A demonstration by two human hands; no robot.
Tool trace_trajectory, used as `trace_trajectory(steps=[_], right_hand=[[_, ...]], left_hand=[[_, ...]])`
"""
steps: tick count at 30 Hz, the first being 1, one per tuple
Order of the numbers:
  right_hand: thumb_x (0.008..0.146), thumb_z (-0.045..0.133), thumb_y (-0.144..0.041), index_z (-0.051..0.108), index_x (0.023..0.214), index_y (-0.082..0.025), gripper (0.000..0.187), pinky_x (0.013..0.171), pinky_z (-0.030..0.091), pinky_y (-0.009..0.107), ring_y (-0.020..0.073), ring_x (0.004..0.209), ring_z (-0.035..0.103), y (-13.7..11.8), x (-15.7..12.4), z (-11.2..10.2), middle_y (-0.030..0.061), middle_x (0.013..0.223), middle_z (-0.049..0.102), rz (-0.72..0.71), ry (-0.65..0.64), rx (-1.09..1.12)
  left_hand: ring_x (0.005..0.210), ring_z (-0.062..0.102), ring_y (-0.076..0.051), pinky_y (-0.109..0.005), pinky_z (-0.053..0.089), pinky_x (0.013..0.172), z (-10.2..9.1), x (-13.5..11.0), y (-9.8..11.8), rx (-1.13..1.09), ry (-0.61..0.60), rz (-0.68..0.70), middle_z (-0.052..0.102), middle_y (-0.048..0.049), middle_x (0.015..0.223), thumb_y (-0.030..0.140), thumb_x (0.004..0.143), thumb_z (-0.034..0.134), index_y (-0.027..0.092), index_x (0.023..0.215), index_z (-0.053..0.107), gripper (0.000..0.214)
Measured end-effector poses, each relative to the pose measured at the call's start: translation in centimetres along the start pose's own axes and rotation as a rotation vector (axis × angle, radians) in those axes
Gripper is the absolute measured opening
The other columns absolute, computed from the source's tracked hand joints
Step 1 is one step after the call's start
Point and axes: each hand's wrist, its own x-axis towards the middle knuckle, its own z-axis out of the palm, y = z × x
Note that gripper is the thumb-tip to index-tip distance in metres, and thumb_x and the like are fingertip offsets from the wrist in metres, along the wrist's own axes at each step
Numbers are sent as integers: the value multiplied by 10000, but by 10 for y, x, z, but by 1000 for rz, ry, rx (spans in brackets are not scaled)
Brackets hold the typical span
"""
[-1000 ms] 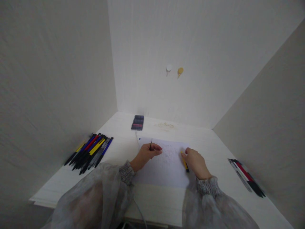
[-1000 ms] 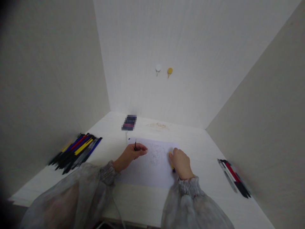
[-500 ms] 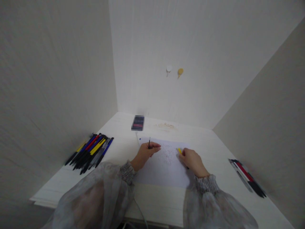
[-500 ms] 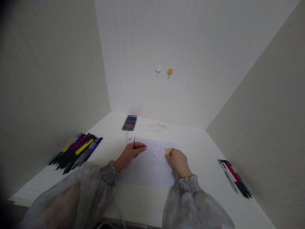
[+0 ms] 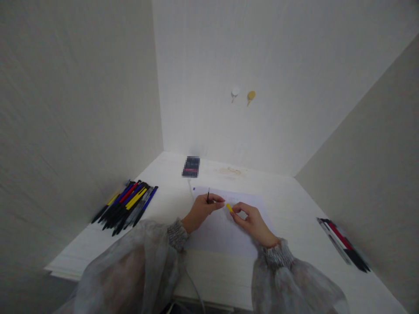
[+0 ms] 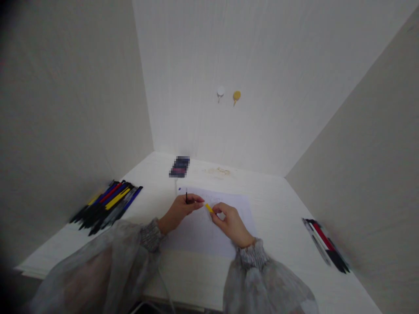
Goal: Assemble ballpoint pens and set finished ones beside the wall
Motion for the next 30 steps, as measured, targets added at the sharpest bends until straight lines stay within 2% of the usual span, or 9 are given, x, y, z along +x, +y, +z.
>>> trace_trajectory(steps=[11,18,23,27,30], right_hand=[[757,473,-254,556,754,-187,107,558,421,216,131,672,535,0,-1,2,15,719,583,16,11,-6],[762,464,-280,556,740,-189,132,613,433,245,138,669,536,-3,0,1,20,710,584,18,-6,-4],[757,473,-277,558,740,-186,126,632,431,246,137,676,541,-4,0,1,17,712,591,12,0,13],[759,475,-279,564,765,-184,131,566,425,221,136,675,545,-4,-1,2,16,728,596,44,-7,41],[754,487,-281,572,754,-180,132,615,430,235,135,685,546,-3,0,3,13,723,594,28,12,45]], left_hand=[[426,275,-42,-201,193,421,0,-3,4,63,-45,-2,372,65,448,416,573,644,136,775,641,345],[478,298,-58,-210,213,456,1,-3,3,69,-33,80,413,45,489,388,579,649,135,730,644,294],[494,326,-65,-213,236,474,1,-3,4,73,-44,85,449,37,506,376,591,639,137,746,648,285],[507,336,-65,-216,242,482,1,-3,5,84,-59,98,475,30,535,360,591,639,142,747,658,269],[509,324,-52,-214,235,479,1,-4,7,52,-91,93,511,18,622,342,582,651,148,811,658,300]])
